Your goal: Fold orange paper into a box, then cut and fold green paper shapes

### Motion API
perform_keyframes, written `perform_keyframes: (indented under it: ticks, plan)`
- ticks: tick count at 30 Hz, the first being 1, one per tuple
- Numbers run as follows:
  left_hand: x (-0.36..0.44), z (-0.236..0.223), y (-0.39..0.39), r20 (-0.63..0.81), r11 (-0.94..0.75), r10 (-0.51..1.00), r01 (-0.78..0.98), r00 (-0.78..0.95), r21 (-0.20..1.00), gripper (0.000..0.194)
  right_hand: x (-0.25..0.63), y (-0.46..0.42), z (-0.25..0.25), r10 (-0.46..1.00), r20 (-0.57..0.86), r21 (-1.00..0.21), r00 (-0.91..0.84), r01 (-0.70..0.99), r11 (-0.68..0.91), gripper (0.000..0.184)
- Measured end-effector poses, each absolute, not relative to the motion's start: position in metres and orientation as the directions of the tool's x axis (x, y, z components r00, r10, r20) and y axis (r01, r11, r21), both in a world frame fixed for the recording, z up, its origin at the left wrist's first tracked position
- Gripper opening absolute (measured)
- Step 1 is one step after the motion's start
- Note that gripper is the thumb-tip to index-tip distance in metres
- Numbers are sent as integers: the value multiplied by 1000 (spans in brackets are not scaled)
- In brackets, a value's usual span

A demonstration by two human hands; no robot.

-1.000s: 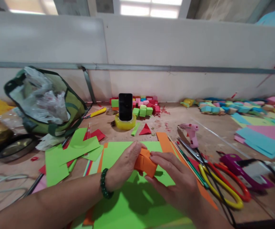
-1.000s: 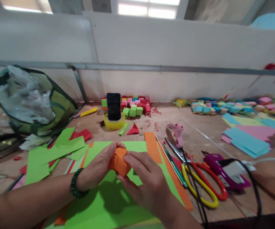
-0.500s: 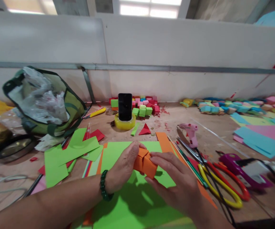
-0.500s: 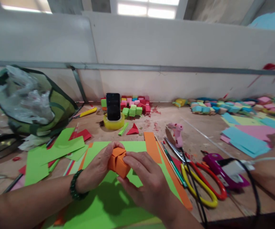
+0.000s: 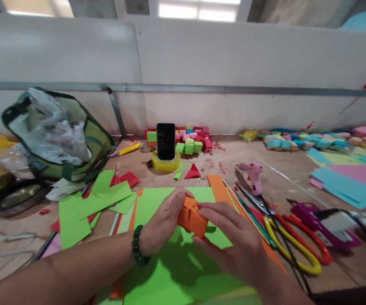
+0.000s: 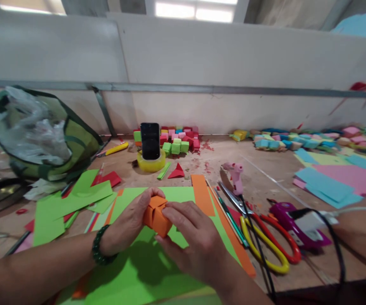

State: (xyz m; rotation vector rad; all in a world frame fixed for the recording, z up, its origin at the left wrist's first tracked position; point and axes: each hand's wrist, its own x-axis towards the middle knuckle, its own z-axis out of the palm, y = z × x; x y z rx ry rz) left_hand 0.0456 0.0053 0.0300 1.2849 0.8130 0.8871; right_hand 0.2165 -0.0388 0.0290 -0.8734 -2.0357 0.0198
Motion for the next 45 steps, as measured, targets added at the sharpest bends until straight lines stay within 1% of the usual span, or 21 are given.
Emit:
perform_keyframes:
  ticks: [4, 11, 17, 20, 24, 28, 33, 36, 41, 43, 45]
  plan:
    - [46, 31, 6, -27, 79, 897, -101, 441, 992, 53, 217, -38, 29, 597, 717, -334, -361, 574, 748, 42]
    - [48, 28, 7, -79, 152, 884, -124, 461, 981, 53, 219, -37, 27, 608, 703, -339, -369, 577, 743, 42]
    - [48, 22, 7, -94, 179, 891, -153, 444, 972, 58, 220, -38, 24, 618, 690, -356, -376, 566, 743, 42]
    - [49, 23, 7, -98, 186, 892, -161, 441, 969, 56, 220, -38, 23, 623, 688, -355, -371, 577, 736, 42]
    - [47, 26, 6, -106, 173, 902, -124, 419, 977, 57, 218, -37, 22, 626, 691, -341, -361, 601, 723, 45]
    - [44, 31, 8, -82, 109, 903, -41, 422, 993, 61, 219, -36, 22, 632, 684, -318, -363, 632, 707, 51]
    - [42, 36, 11, -79, 71, 883, 35, 463, 997, 57, 221, -34, 21, 653, 652, -330, -385, 631, 702, 46]
    - [44, 37, 11, -83, 69, 873, 47, 481, 996, 57, 220, -32, 18, 658, 637, -347, -401, 613, 710, 47]
    - [46, 34, 9, -64, 58, 882, 28, 466, 998, 55, 214, -31, 18, 638, 681, -354, -359, 601, 716, 52]
    - [45, 34, 9, -72, 67, 879, 26, 470, 997, 53, 214, -32, 21, 652, 679, -380, -338, 599, 705, 59]
    - [45, 34, 9, -66, 65, 882, 18, 466, 998, 52, 215, -33, 22, 682, 667, -423, -299, 602, 678, 61]
